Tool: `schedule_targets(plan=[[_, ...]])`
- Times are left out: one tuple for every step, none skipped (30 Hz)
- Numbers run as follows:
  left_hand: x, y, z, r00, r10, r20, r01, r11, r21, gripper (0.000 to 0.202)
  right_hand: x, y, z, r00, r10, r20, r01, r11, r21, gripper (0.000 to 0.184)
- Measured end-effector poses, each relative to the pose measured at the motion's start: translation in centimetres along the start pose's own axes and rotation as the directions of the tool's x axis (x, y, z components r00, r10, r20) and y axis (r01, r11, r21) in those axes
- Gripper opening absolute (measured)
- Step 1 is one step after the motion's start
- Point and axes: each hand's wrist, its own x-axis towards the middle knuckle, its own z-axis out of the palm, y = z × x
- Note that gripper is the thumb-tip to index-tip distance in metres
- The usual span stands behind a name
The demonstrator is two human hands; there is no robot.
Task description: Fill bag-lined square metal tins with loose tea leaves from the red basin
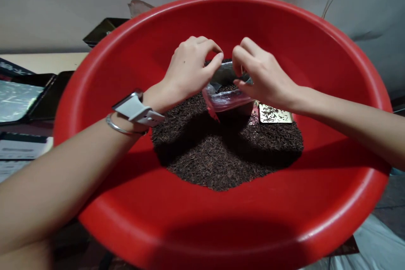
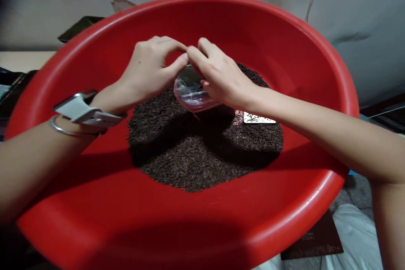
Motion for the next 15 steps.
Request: schedule_targets(plan=[[-0.1,0.1,-0.1,1.0,0.015,-0.027,-0.016,1.0,-0.008,0.028,-0.1,-0.4,-0.5,1.0,0.004,-0.023,-0.003,1.0,0.017,0.02],[-0.2,0.3,-0.2,0.998,0.035,-0.059,-0.036,0.999,-0.025,0.027,-0.2,-0.8,-0.8,1.0,-0.012,-0.016,0.012,0.999,0.052,0.019],[-0.3,0.4,-0.3,0.994,0.056,-0.098,-0.061,0.997,-0.054,0.026,-0.3,-1.2,-0.9,0.999,-0.042,0.008,0.041,0.994,0.099,0.018],[-0.4,0.5,-0.4,0.987,0.076,-0.144,-0.09,0.991,-0.097,0.025,-0.5,-1.5,-0.9,0.995,-0.087,0.05,0.078,0.985,0.156,0.016],[-0.5,0.6,-0.5,0.977,0.095,-0.189,-0.124,0.981,-0.148,0.024,-0.7,-1.7,-0.7,0.983,-0.145,0.109,0.119,0.969,0.217,0.015],[-0.6,0.7,-0.6,0.968,0.111,-0.225,-0.157,0.968,-0.198,0.023,-1.0,-2.0,-0.3,0.959,-0.212,0.189,0.154,0.947,0.282,0.015],[-0.6,0.7,-0.7,0.961,0.128,-0.244,-0.188,0.952,-0.24,0.023,-1.4,-2.2,0.2,0.914,-0.28,0.294,0.171,0.922,0.347,0.016],[-0.7,0.7,-0.8,0.954,0.15,-0.258,-0.221,0.937,-0.272,0.023,-1.8,-2.4,0.8,0.844,-0.336,0.418,0.164,0.904,0.395,0.02],[-0.8,0.7,-0.8,0.947,0.179,-0.266,-0.256,0.922,-0.291,0.023,-2.2,-2.6,1.5,0.748,-0.372,0.55,0.144,0.899,0.413,0.027],[-1.0,0.9,-0.9,0.936,0.213,-0.28,-0.295,0.909,-0.294,0.023,-2.6,-2.7,2.2,0.63,-0.378,0.679,0.125,0.912,0.391,0.036],[-1.2,1.2,-0.9,0.926,0.244,-0.288,-0.325,0.903,-0.282,0.022,-3.1,-2.8,3.0,0.515,-0.338,0.788,0.118,0.938,0.325,0.046],[-1.5,1.7,-1.0,0.918,0.268,-0.292,-0.346,0.902,-0.259,0.023,-3.5,-2.7,3.8,0.416,-0.262,0.871,0.13,0.965,0.228,0.054],[-2.0,2.3,-0.9,0.916,0.297,-0.27,-0.363,0.901,-0.24,0.025,-3.9,-2.6,4.6,0.341,-0.163,0.926,0.156,0.981,0.116,0.058],[-2.5,3.1,-0.8,0.919,0.344,-0.192,-0.383,0.894,-0.232,0.027,-4.2,-2.4,5.4,0.296,-0.063,0.953,0.181,0.983,0.009,0.058],[-3.2,3.9,-0.5,0.914,0.402,-0.06,-0.404,0.883,-0.24,0.026,-4.5,-2.1,6.2,0.27,0.027,0.962,0.196,0.977,-0.082,0.056]])
